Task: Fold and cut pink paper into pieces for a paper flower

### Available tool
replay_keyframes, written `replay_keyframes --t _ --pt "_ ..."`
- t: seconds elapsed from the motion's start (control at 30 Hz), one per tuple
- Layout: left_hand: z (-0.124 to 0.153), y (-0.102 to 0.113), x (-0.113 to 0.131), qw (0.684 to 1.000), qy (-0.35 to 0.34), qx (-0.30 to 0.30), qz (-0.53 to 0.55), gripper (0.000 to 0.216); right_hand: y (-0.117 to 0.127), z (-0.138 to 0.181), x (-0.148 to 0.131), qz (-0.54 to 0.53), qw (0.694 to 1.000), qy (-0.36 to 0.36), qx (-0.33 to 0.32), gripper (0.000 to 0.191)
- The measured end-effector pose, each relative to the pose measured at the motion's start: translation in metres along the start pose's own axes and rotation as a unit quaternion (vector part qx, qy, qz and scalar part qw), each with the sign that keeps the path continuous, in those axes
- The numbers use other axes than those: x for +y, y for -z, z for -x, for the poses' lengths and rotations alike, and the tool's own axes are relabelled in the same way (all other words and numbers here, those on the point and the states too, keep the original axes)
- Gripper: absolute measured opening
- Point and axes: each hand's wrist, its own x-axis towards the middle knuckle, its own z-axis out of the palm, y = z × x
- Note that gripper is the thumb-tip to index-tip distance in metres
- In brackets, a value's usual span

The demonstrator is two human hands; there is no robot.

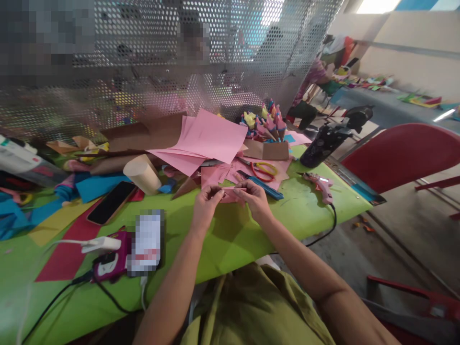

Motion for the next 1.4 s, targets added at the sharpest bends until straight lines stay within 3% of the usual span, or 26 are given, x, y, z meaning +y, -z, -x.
replay_keyframes --t 0.47,0.7,0.9,1.4 --pt "0.0 0.001 -0.002 1.0 -0.004 -0.002 -0.005 0.02 0.0 -0.001 0.003 0.004 1.0 0.017 0.021 0.03" --pt "0.001 -0.001 -0.001 0.999 -0.005 -0.039 -0.026 0.021 0.001 -0.001 0.006 0.008 1.0 0.005 -0.018 0.03" --pt "0.0 0.0 0.0 0.999 -0.005 -0.014 -0.028 0.02 0.003 -0.003 0.011 0.022 1.0 0.006 -0.009 0.034" --pt "0.001 -0.002 -0.001 1.0 0.008 -0.015 -0.024 0.024 0.005 -0.002 0.01 0.031 0.999 0.017 0.004 0.033"
